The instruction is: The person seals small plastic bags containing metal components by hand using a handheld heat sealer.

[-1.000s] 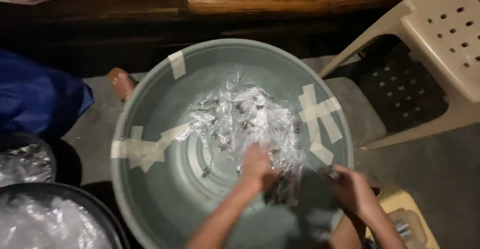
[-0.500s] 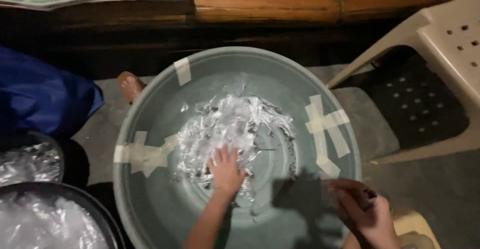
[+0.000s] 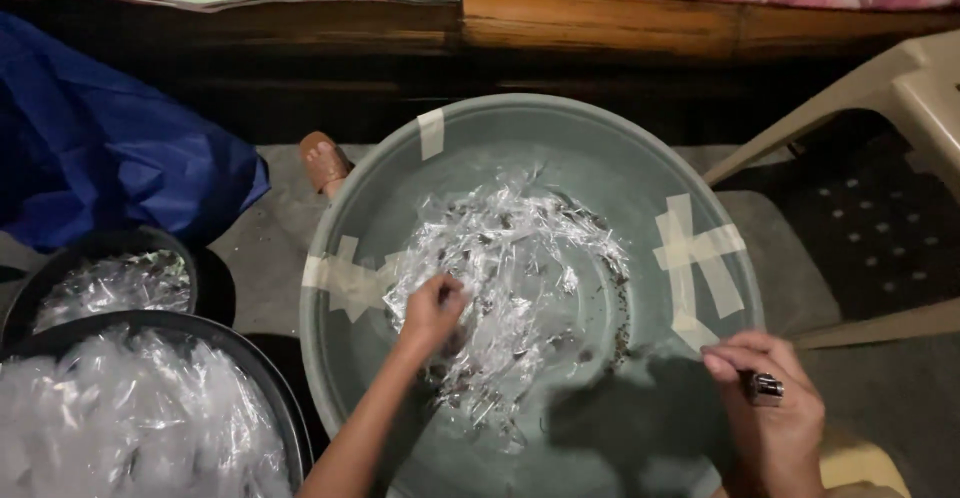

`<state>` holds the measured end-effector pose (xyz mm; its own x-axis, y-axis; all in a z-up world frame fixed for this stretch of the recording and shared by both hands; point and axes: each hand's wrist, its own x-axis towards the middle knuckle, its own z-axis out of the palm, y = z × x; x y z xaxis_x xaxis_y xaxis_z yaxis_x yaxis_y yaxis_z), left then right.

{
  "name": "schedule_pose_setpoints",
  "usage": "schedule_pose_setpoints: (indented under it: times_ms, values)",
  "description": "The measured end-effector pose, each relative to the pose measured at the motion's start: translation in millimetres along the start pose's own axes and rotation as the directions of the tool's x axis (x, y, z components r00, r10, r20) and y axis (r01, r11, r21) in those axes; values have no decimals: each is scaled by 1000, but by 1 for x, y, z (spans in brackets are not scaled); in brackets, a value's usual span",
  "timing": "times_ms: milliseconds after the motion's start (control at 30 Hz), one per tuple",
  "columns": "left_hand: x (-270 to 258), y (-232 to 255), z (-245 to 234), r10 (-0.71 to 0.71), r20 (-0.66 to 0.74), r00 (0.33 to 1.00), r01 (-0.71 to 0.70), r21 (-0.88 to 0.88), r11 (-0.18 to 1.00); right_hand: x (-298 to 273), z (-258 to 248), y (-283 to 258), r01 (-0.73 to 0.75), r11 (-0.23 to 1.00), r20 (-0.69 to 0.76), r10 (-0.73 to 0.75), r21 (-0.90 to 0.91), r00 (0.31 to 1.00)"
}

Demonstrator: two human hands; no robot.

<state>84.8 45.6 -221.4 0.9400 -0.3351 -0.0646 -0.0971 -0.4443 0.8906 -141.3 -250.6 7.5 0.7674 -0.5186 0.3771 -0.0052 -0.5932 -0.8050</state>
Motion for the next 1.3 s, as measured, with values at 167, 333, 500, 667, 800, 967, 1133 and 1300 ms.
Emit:
schedule_pose_setpoints:
  times_ms: [167,333,500,667,800,967,1133,1300]
  values:
    - [51,-10,63,-51,-55,997,35,-265,964,0,9,2,-413,897,-48,424,158,904]
    - [20,148,52,-492,128,861,486,73,871,4,12,7,-397,912,-10,400,104,917]
    - [40,24,139,-207,-128,970,236,702,672,-1,12,41,-389,918,-34,392,79,919]
    - [70,16,129,120,-241,963,-145,-89,985,13,11,10,-445,895,69,446,-35,892]
    - [30,161,38,-244,207,947,320,-627,711,19,26,-4,-641,752,104,633,152,767]
    - [-1,210,7,-58,317,947,255,-630,733,16,28,16,-504,822,329,413,267,849]
    - [-25,223,-1,17,344,939,232,-668,707,26,33,-45,-486,748,330,366,452,870]
    - [-39,229,-5,50,252,966,126,-634,763,37,37,-92,-568,771,399,443,288,803]
